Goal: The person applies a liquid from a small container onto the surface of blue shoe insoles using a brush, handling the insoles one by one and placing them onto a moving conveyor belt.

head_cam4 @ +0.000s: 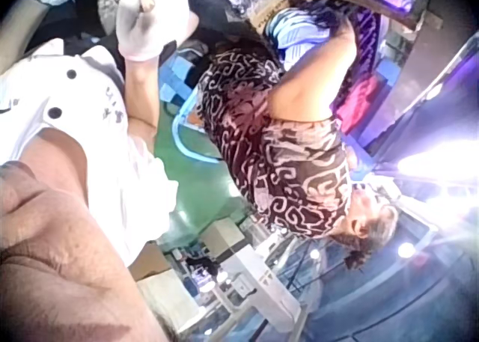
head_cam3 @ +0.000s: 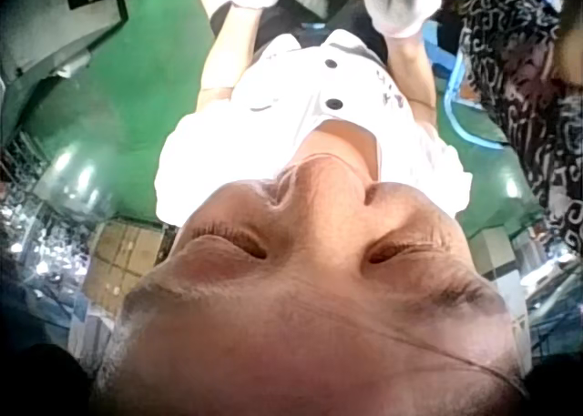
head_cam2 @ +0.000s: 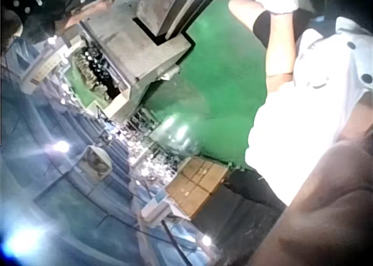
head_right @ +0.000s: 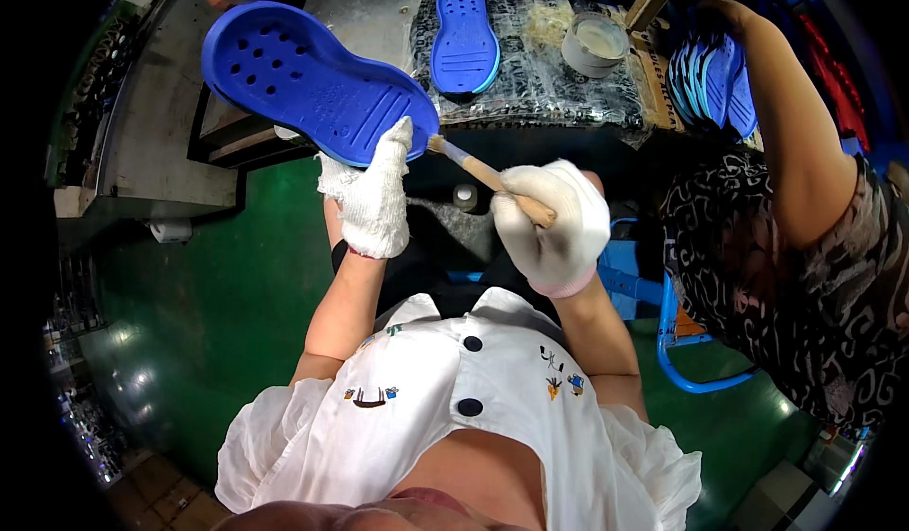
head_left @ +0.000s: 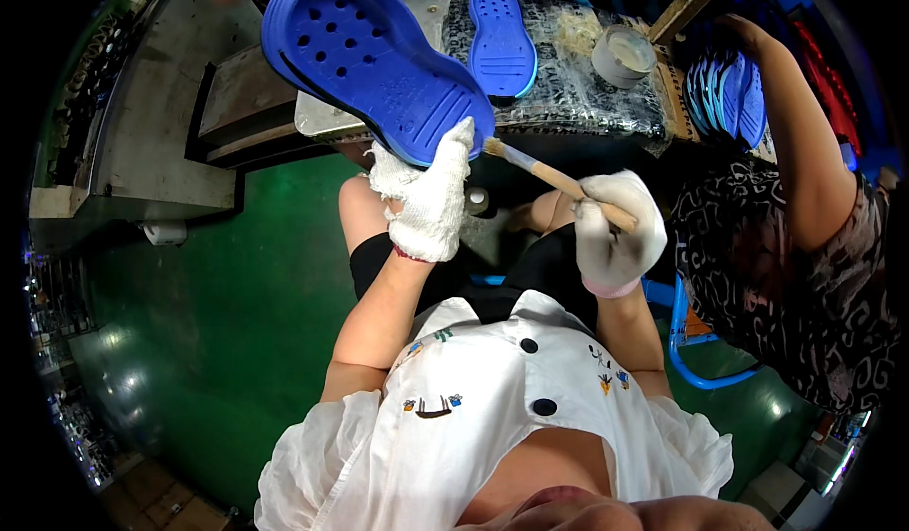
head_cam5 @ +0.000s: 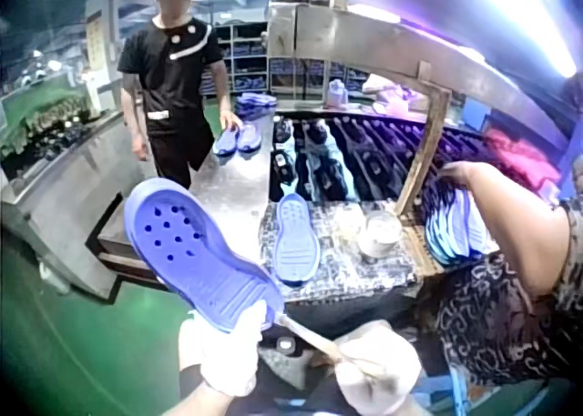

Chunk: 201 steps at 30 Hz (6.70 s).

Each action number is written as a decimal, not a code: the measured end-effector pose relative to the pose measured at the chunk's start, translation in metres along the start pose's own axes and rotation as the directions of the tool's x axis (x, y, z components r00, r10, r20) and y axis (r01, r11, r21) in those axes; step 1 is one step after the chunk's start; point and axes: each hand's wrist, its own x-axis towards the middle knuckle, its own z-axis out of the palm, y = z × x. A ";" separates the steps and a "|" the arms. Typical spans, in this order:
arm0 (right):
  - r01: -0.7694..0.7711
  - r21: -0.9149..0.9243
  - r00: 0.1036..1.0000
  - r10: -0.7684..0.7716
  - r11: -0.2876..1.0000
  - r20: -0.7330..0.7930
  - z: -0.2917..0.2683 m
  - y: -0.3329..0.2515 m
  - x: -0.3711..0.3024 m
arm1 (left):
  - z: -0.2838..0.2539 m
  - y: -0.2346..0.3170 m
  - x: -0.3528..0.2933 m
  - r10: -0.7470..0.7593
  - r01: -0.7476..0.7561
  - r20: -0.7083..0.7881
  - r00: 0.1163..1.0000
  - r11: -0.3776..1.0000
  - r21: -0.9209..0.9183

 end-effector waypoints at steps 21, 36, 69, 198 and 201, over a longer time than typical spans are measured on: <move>-0.088 0.140 0.991 0.102 0.986 -0.092 -0.004 0.005 -0.005 | -0.001 0.006 -0.003 -0.039 0.037 0.038 0.999 0.998 0.056; -0.262 0.369 0.932 0.333 0.892 -0.144 -0.009 -0.006 -0.008 | -0.014 0.013 -0.007 -0.002 0.002 0.046 0.999 1.000 0.007; -0.234 0.055 0.961 0.240 0.971 -0.136 0.021 0.015 -0.013 | -0.020 0.021 0.002 -0.109 0.136 0.190 0.976 0.982 -0.135; -0.255 0.316 0.883 0.353 0.914 -0.310 0.002 0.037 -0.044 | -0.122 -0.012 0.174 -0.239 0.284 -0.153 0.959 0.779 0.560; -0.309 0.322 0.844 0.414 0.895 -0.340 0.002 0.031 -0.046 | -0.130 -0.003 0.163 -0.147 0.332 -0.308 0.940 0.603 0.725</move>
